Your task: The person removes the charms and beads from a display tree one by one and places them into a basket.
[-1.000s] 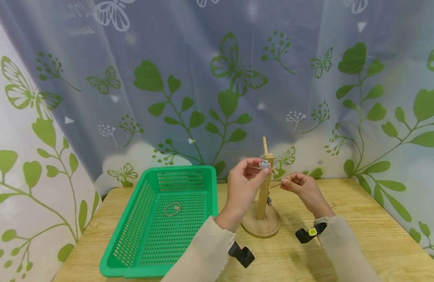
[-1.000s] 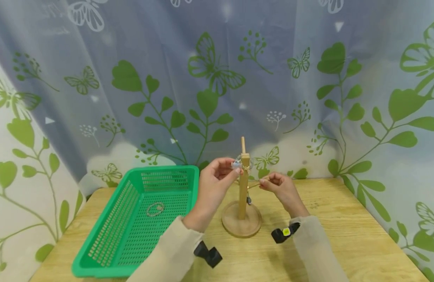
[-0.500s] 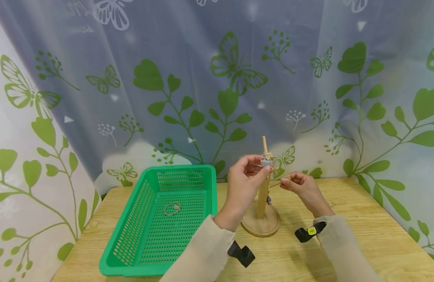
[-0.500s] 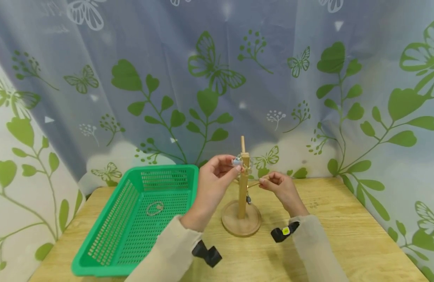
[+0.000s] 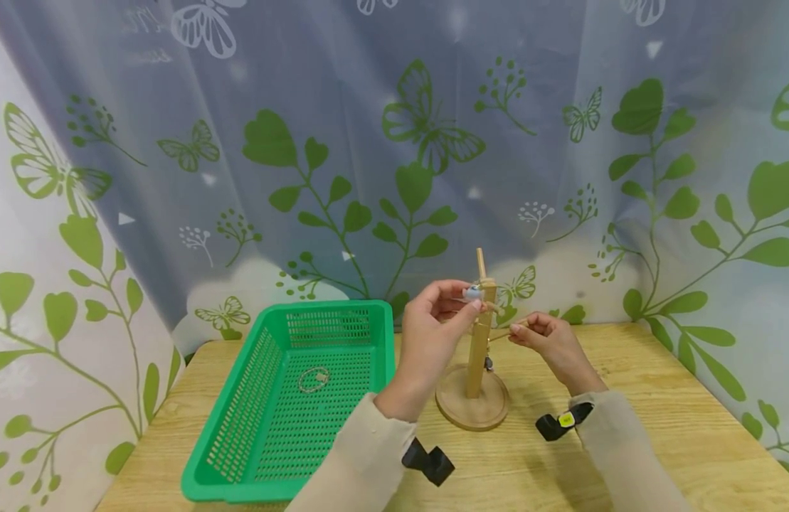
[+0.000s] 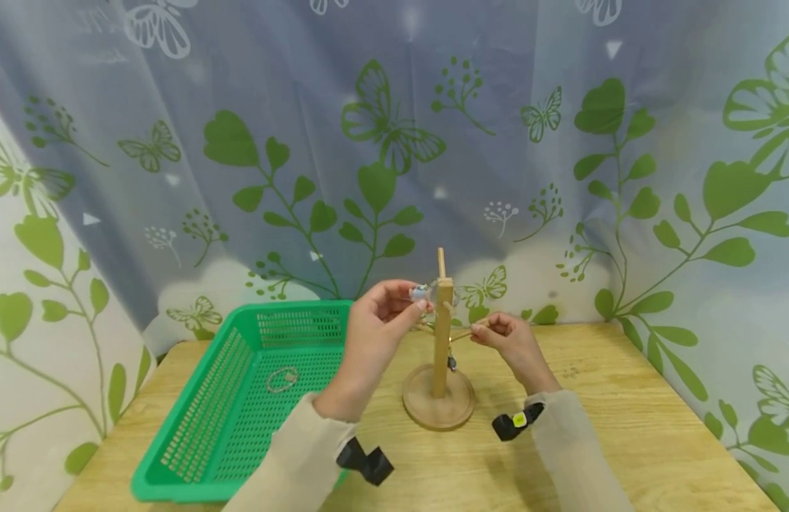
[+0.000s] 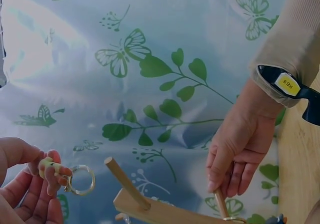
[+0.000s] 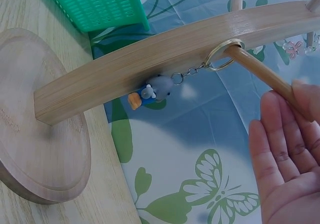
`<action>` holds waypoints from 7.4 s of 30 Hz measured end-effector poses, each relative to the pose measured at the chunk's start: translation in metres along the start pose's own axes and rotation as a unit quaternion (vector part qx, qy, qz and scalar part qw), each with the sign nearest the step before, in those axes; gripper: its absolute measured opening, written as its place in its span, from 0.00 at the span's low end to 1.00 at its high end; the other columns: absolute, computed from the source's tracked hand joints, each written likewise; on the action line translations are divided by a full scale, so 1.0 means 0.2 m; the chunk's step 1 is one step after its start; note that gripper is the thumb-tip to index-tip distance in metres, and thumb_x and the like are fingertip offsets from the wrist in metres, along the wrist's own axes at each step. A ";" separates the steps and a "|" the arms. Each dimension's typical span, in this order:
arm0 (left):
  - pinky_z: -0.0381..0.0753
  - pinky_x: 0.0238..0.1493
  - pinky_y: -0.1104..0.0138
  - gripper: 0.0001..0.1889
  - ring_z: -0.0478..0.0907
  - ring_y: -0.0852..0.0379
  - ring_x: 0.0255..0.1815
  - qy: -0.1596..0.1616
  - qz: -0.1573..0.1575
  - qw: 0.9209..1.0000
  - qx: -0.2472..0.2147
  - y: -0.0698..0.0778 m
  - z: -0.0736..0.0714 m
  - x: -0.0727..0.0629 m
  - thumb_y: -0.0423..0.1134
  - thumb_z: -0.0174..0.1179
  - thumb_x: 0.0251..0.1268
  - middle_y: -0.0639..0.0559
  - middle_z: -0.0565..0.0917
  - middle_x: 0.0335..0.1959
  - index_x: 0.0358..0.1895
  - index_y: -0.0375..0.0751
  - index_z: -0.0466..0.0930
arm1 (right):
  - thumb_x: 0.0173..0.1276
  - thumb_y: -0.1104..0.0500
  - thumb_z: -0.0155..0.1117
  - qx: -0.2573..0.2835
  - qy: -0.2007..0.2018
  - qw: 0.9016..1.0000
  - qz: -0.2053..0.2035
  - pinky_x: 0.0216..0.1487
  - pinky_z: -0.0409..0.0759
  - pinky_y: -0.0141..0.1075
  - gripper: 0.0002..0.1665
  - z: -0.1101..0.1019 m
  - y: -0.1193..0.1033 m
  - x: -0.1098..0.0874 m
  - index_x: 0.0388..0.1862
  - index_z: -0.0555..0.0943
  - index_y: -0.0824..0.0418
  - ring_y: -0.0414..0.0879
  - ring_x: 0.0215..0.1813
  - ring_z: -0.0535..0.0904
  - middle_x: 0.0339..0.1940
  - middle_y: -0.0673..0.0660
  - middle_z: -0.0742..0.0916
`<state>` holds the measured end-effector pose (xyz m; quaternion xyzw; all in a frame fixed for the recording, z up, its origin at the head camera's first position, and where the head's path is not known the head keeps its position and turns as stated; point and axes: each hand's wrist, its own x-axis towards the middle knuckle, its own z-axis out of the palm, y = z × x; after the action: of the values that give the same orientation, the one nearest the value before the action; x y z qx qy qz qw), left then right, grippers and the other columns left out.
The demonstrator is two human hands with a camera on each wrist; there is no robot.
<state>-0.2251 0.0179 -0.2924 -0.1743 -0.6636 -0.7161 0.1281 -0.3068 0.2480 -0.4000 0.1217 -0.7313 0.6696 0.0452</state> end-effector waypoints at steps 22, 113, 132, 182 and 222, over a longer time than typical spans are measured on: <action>0.81 0.39 0.66 0.10 0.79 0.56 0.36 0.038 -0.036 0.999 -0.007 -0.14 -0.30 0.04 0.31 0.65 0.58 0.45 0.84 0.37 0.43 0.36 0.80 | 0.66 0.59 0.64 0.003 0.005 1.000 0.000 0.47 0.81 0.34 0.05 0.00 0.00 -0.01 0.33 0.78 0.58 0.40 0.38 0.84 0.31 0.45 0.86; 0.75 0.49 0.50 0.05 0.79 0.50 0.40 0.029 -0.156 0.957 0.242 -0.72 -1.13 0.20 0.31 0.62 0.61 0.43 0.83 0.37 0.39 0.33 0.82 | 0.71 0.47 0.54 -0.111 -0.069 0.991 -0.029 0.60 0.74 0.40 0.33 0.06 -0.46 0.29 0.68 0.66 0.65 0.38 0.53 0.78 0.65 0.64 0.73; 0.74 0.53 0.49 0.07 0.78 0.50 0.43 0.020 -0.180 0.958 0.221 -0.70 -1.14 0.22 0.32 0.63 0.61 0.46 0.83 0.38 0.42 0.35 0.81 | 0.73 0.60 0.53 0.082 -0.183 0.979 0.029 0.50 0.78 0.29 0.30 0.04 -0.45 0.41 0.69 0.60 0.70 0.42 0.51 0.77 0.45 0.53 0.81; 0.78 0.50 0.56 0.12 0.80 0.51 0.46 -0.129 -0.146 0.968 0.158 -0.42 -0.65 0.16 0.37 0.63 0.61 0.46 0.84 0.45 0.47 0.39 0.82 | 0.67 0.63 0.60 0.097 -0.021 0.995 0.010 0.44 0.80 0.28 0.09 -0.02 -0.45 0.25 0.44 0.74 0.64 0.38 0.38 0.81 0.35 0.49 0.85; 0.81 0.42 0.67 0.16 0.81 0.51 0.41 -0.044 -0.143 0.985 0.085 -0.39 -0.08 -0.02 0.28 0.67 0.52 0.42 0.83 0.44 0.47 0.31 0.80 | 0.61 0.64 0.67 0.115 0.073 0.990 -0.036 0.37 0.81 0.27 0.04 0.03 -0.44 0.14 0.33 0.80 0.60 0.38 0.32 0.83 0.28 0.48 0.87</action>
<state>-0.2543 0.0095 -0.3655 -0.0978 -0.7451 -0.6597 0.0091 -0.3119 0.2318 -0.3092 0.1035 -0.6389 0.7545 0.1083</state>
